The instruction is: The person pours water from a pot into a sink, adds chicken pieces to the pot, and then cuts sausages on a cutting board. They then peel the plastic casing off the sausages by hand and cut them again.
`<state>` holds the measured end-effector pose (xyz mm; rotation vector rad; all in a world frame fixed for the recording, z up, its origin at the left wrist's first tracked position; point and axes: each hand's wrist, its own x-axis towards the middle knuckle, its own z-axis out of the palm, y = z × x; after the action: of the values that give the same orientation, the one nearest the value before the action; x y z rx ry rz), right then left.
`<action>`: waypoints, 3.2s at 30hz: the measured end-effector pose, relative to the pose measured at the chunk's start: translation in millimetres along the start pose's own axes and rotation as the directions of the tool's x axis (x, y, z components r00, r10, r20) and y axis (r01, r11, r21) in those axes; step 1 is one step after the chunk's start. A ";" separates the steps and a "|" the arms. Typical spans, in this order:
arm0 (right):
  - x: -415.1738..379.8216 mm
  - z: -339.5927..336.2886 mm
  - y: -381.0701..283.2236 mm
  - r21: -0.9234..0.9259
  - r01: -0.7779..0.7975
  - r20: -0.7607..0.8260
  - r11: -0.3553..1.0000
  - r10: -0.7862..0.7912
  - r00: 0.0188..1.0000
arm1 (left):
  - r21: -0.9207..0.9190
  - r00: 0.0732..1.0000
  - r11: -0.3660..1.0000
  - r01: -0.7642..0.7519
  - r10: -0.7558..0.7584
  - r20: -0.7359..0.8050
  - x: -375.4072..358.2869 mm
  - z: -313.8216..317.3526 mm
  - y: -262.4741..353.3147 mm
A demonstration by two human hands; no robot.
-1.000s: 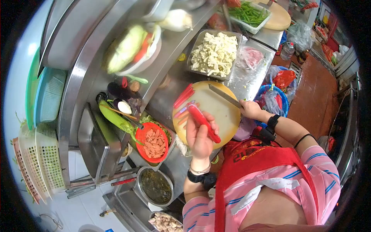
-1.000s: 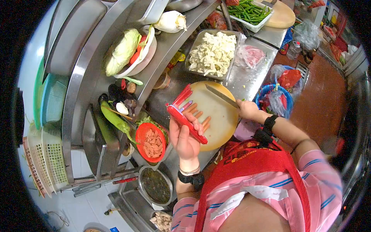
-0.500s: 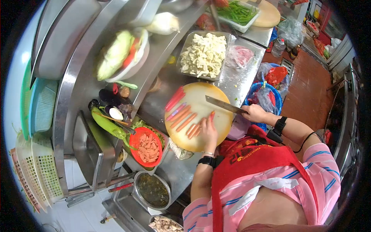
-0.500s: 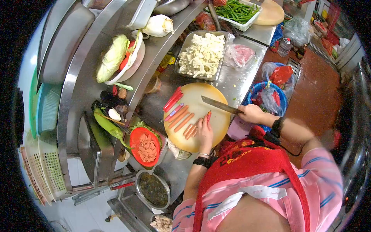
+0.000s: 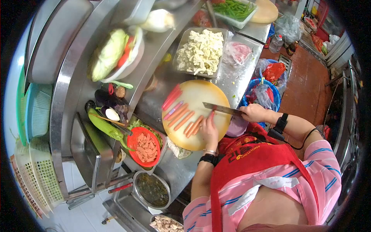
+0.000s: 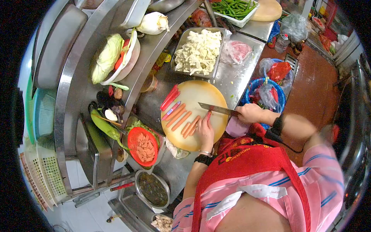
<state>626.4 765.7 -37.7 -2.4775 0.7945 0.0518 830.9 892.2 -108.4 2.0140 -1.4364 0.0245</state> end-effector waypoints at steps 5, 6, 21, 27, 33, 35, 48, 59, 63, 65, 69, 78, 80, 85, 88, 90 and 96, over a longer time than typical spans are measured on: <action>11.9 -10.0 -6.7 -0.002 -0.010 0.060 1.000 0.010 0.998 | -0.038 1.000 0.999 -0.021 0.021 -0.016 -0.9 5.0 -1.3; 15.5 -9.4 -9.1 -0.002 -0.010 0.058 1.000 0.010 0.998 | -0.042 0.999 0.998 -0.043 0.042 -0.025 0.0 4.7 -0.4; 53.2 26.7 -12.4 0.176 -0.044 -0.025 0.983 0.049 0.998 | -0.032 0.997 0.997 -0.073 0.071 -0.041 -3.8 10.3 -6.8; 51.8 25.1 -15.1 0.157 -0.094 -0.014 0.983 0.097 0.995 | -0.087 0.995 0.993 -0.078 0.071 -0.076 -1.1 9.1 -6.3; 69.1 38.4 -12.6 0.162 -0.175 -0.272 0.971 0.215 0.938 | -0.660 0.952 0.694 0.289 -0.281 0.121 -11.4 2.2 -16.9; 80.7 37.7 -22.8 0.151 -0.235 -0.244 0.960 0.267 0.932 | -0.721 0.926 0.585 0.371 -0.296 0.236 -6.4 -19.7 -8.2; 83.3 -20.4 -55.2 0.855 0.144 -0.075 0.498 -0.155 0.985 | -0.824 0.809 0.164 0.542 -0.369 0.458 14.4 -70.8 31.2; 67.6 -49.3 -41.3 0.841 0.083 0.142 0.535 -0.366 0.920 | -0.744 0.757 0.141 0.654 -0.150 0.636 25.5 -77.0 40.6; 65.1 -47.2 -43.4 0.776 0.087 0.190 0.625 -0.363 0.912 | -0.629 0.649 0.177 0.757 -0.093 0.755 24.4 -76.5 44.6; 64.4 -45.8 -45.0 0.755 0.102 0.128 0.647 -0.298 0.946 | -0.618 0.645 0.203 0.760 -0.111 0.756 23.9 -74.9 47.0; 56.9 -49.2 -59.0 0.550 0.283 -0.087 0.786 -0.283 0.955 | -0.652 0.651 0.076 0.755 -0.207 0.730 24.7 -62.0 43.2; -4.3 -78.7 -110.5 0.480 0.737 -0.279 0.476 -0.714 0.643 | -0.814 0.695 -0.164 0.557 -0.445 0.565 68.3 -77.7 -19.0; 1.6 -73.3 -94.8 0.601 0.580 -0.172 0.550 -0.620 0.766 | -0.817 0.743 -0.216 0.534 -0.341 0.576 86.0 -99.2 -3.5; 26.9 -55.0 -79.8 0.854 0.310 -0.242 0.418 -0.210 0.947 | -0.987 0.911 -0.021 0.158 -0.384 0.154 93.4 -132.6 100.7; 15.5 -70.4 -98.4 0.821 0.346 -0.227 0.454 -0.296 0.928 | -0.999 0.952 0.037 0.021 -0.306 0.009 90.2 -136.5 132.1; 10.8 -69.5 -103.5 0.890 0.273 -0.204 0.366 -0.217 0.955 | -0.994 0.952 0.104 -0.015 -0.302 -0.046 88.2 -140.0 135.1; 5.4 -68.3 -107.6 0.651 0.494 -0.531 0.577 -0.120 0.839 | -0.854 0.905 0.505 0.127 -0.412 -0.108 82.8 -155.5 132.0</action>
<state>681.8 802.4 71.2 -1.7301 0.3684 -0.8457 805.3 878.7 109.8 1.2948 -0.6665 -0.4118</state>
